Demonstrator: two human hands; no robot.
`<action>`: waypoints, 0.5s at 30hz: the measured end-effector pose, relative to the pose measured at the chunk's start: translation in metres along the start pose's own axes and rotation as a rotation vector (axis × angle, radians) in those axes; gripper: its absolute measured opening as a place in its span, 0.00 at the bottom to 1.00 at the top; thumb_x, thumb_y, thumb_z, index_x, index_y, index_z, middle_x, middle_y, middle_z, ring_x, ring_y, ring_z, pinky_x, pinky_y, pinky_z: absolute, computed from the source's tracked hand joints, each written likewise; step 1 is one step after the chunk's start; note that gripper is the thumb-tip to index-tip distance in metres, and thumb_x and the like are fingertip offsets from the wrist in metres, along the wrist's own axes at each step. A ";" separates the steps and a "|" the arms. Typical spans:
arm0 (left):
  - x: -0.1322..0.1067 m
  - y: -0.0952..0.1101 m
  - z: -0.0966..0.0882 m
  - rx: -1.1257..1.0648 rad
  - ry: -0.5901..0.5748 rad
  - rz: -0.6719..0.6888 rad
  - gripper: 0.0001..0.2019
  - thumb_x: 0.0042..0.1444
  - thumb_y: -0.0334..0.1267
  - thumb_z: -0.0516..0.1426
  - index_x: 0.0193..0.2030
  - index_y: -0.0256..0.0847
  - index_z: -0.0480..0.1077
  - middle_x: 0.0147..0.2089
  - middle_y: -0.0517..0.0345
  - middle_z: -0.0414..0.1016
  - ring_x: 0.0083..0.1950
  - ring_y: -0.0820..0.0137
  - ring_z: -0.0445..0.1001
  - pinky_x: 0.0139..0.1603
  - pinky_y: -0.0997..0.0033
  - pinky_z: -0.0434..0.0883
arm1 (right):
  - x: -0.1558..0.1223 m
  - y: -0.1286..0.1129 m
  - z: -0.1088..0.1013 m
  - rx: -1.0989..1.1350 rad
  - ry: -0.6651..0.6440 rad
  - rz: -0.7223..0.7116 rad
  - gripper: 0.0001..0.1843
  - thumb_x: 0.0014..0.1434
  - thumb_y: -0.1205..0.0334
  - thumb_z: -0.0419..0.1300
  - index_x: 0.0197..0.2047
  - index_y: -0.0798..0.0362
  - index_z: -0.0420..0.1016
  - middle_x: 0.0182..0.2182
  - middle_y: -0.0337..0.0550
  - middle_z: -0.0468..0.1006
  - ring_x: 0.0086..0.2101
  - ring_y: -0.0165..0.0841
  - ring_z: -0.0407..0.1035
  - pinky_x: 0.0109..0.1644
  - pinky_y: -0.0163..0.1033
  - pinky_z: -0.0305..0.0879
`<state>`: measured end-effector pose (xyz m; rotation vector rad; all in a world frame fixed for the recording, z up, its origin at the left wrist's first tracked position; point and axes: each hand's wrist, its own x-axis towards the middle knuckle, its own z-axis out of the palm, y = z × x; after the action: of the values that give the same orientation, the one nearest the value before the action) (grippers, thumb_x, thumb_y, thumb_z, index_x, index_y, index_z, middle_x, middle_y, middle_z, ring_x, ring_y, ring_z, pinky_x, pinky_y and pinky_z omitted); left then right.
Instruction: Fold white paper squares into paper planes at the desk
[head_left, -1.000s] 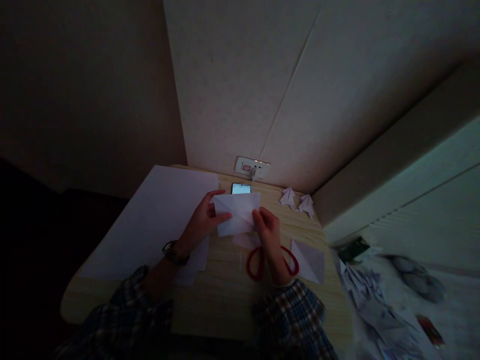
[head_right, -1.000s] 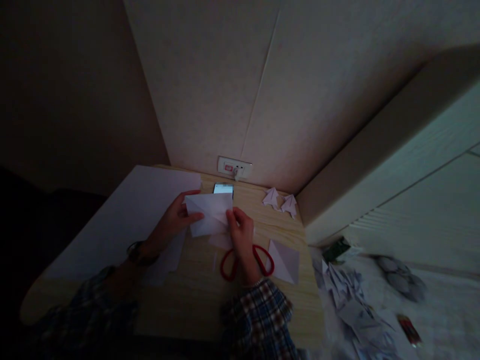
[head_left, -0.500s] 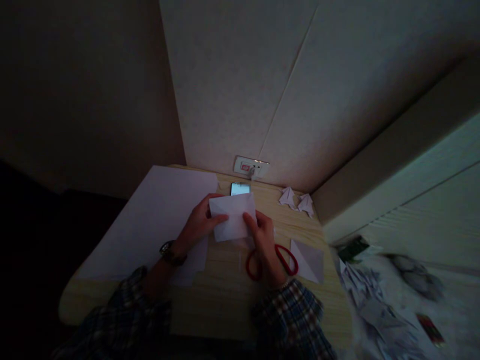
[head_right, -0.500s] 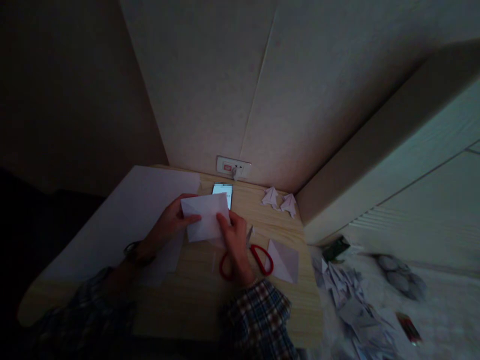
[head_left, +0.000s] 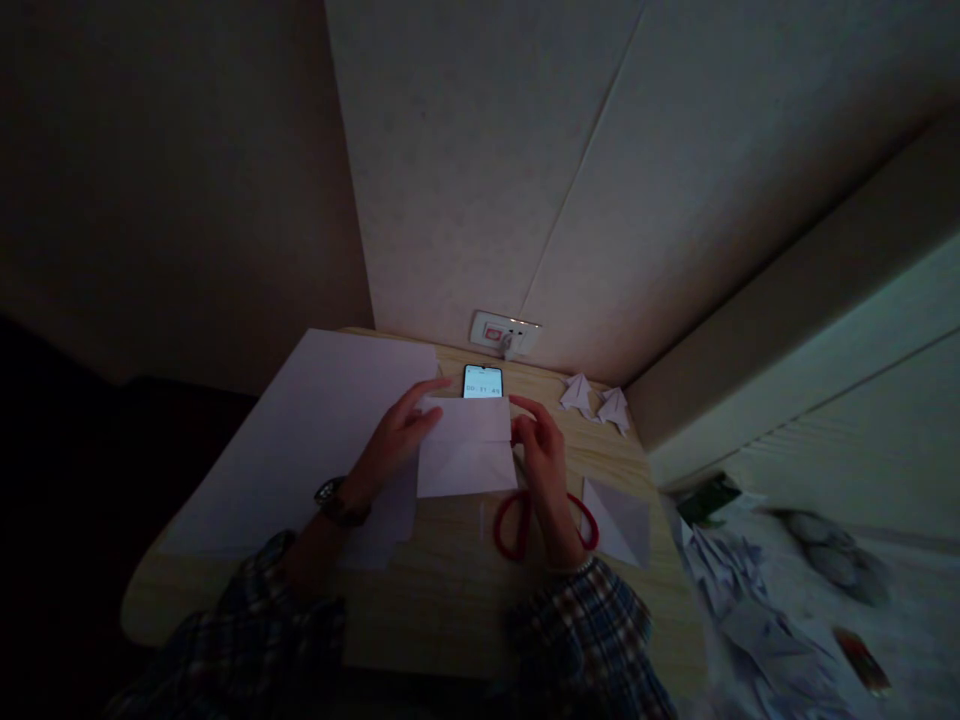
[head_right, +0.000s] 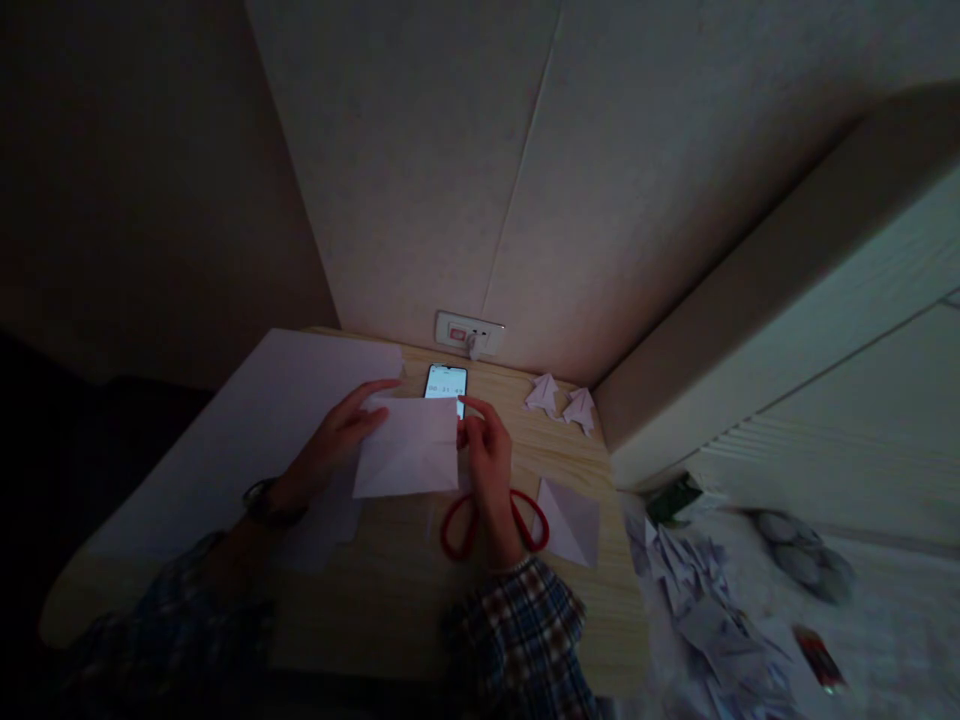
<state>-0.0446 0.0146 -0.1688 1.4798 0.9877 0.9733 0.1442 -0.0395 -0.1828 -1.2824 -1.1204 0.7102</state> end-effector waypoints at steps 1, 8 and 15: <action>0.000 0.000 -0.001 -0.026 0.010 -0.017 0.22 0.54 0.43 0.56 0.56 0.41 0.68 0.25 0.64 0.71 0.24 0.73 0.66 0.23 0.77 0.60 | 0.000 0.000 0.000 -0.003 -0.018 -0.027 0.17 0.59 0.59 0.53 0.51 0.51 0.70 0.27 0.37 0.74 0.26 0.29 0.64 0.31 0.34 0.63; 0.003 0.001 -0.002 -0.235 -0.002 -0.117 0.15 0.53 0.47 0.57 0.38 0.38 0.77 0.38 0.56 0.78 0.37 0.66 0.72 0.33 0.73 0.65 | -0.001 -0.001 0.000 -0.254 -0.116 -0.302 0.14 0.58 0.62 0.57 0.47 0.46 0.75 0.52 0.47 0.65 0.49 0.38 0.65 0.44 0.41 0.69; 0.002 0.004 -0.001 -0.325 -0.159 -0.206 0.22 0.54 0.56 0.54 0.34 0.37 0.77 0.31 0.55 0.78 0.33 0.68 0.72 0.33 0.72 0.65 | -0.004 -0.003 -0.002 -0.392 -0.089 -0.428 0.13 0.60 0.59 0.57 0.48 0.43 0.76 0.62 0.43 0.59 0.61 0.41 0.55 0.60 0.50 0.59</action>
<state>-0.0451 0.0164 -0.1642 1.1412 0.8058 0.8097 0.1442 -0.0448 -0.1813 -1.2768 -1.6011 0.2333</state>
